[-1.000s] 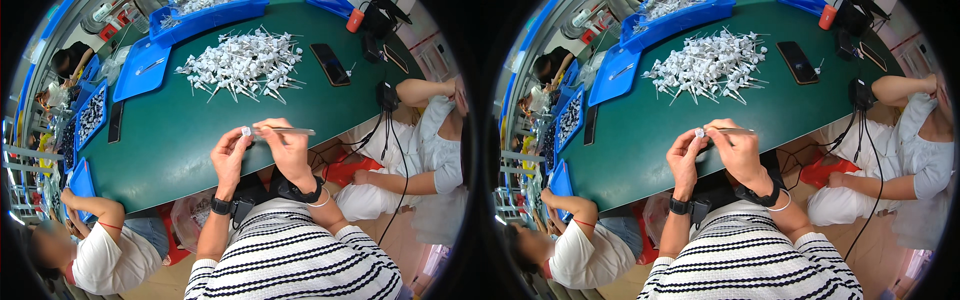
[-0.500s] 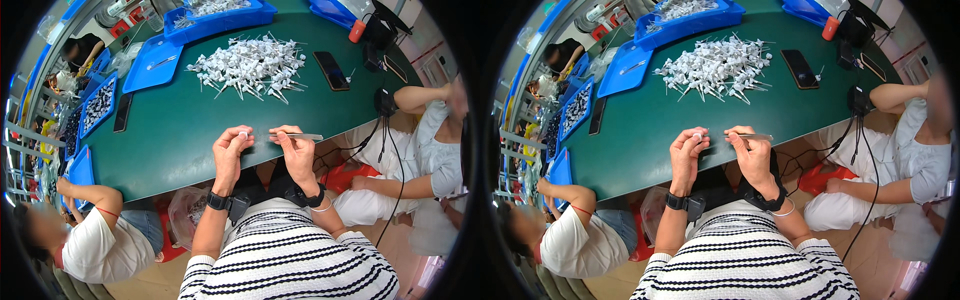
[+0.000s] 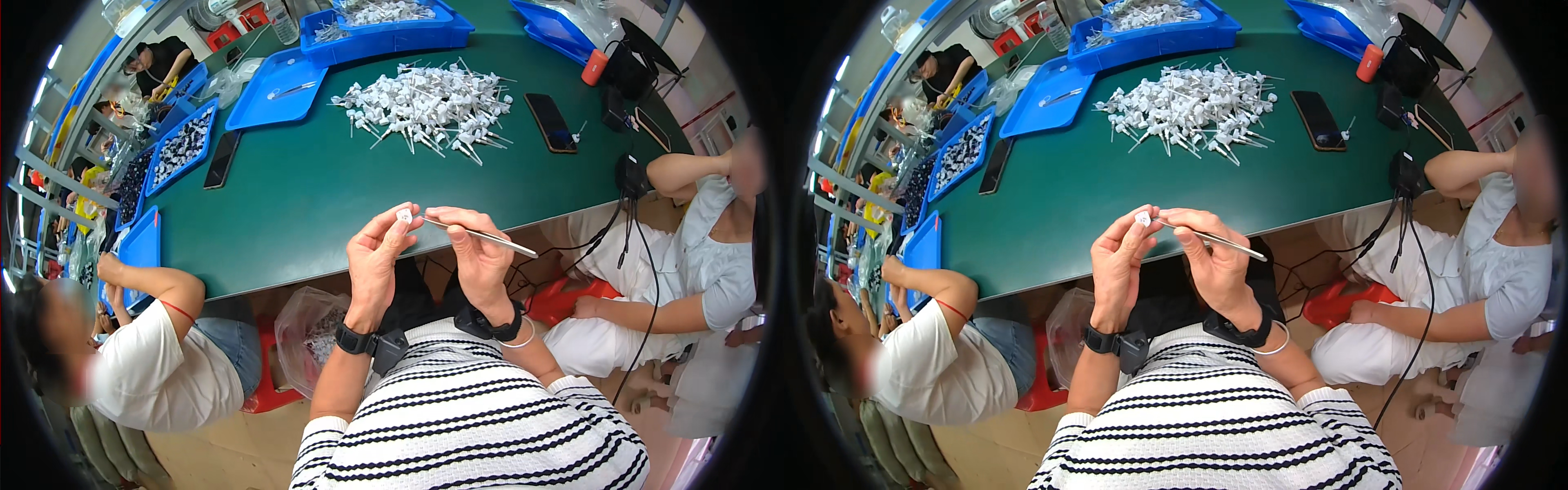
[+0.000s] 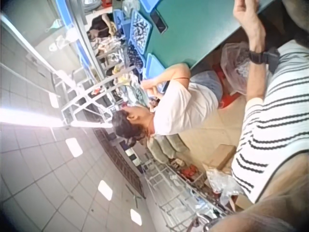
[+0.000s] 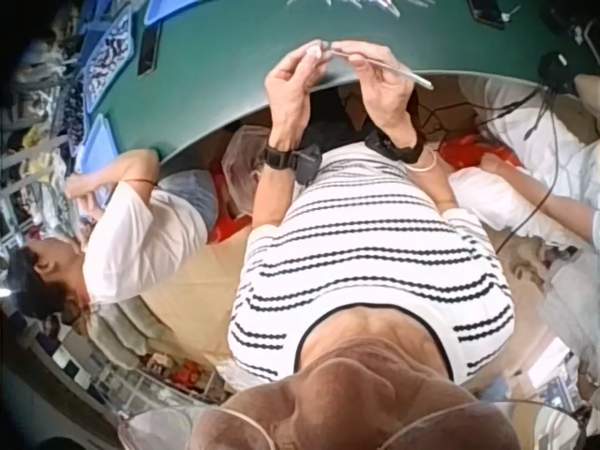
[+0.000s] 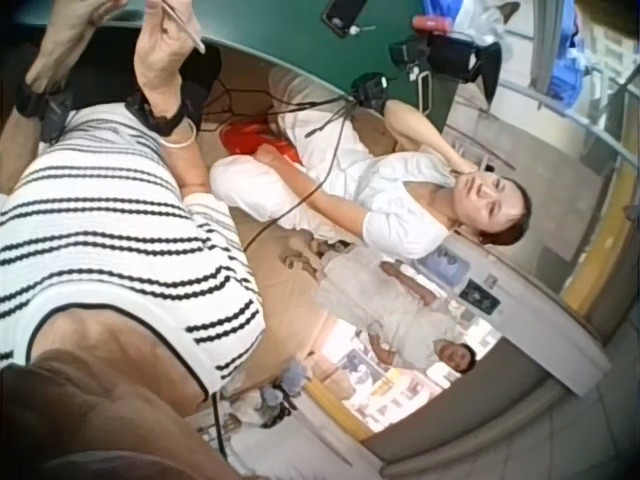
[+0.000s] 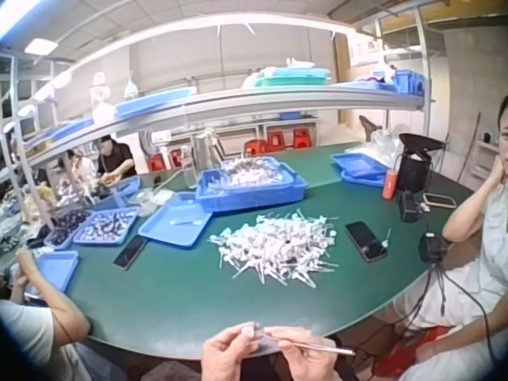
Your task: The person uses tweezers to pick up small white plastic components from a large pile on a green table and inserts them into a clear plastic tube. The person repeats this process continuously, occasionally moving a blue tray to access more components.
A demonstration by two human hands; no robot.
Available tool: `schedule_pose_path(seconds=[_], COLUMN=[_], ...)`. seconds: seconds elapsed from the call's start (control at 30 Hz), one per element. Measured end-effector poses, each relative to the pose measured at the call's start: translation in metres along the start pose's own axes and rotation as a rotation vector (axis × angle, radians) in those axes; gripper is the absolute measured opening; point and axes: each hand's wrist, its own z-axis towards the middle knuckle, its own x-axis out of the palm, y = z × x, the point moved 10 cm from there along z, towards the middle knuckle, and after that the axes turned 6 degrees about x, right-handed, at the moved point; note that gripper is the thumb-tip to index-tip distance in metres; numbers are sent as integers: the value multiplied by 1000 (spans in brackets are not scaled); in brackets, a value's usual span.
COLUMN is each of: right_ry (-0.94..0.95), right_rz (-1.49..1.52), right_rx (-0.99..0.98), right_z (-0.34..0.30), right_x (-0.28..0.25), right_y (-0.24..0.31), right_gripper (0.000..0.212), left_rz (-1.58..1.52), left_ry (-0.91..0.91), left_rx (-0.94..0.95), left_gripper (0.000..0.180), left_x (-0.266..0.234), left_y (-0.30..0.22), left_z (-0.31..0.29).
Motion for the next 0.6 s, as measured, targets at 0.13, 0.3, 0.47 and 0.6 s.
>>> schedule_pose_path(seconds=[0.13,0.3,0.47,0.6], right_ry=[10,-20,12,24], right_rz=[7,-6,-65,-96], right_rx=[13,9,21,16], right_z=[-1,0,4,7], right_x=[7,7,10,11], right_y=[-3,-8,-18,-25], right_gripper=[15,17,16,15], left_rz=[-26,5,-11,9], left_ry=[46,38,31,36], left_rx=[4,7,0,-13], left_gripper=[31,30,28,27], left_x=[2,-3,-7,-9], left_y=[5,11,19,24], left_z=[-5,-2,4,12])
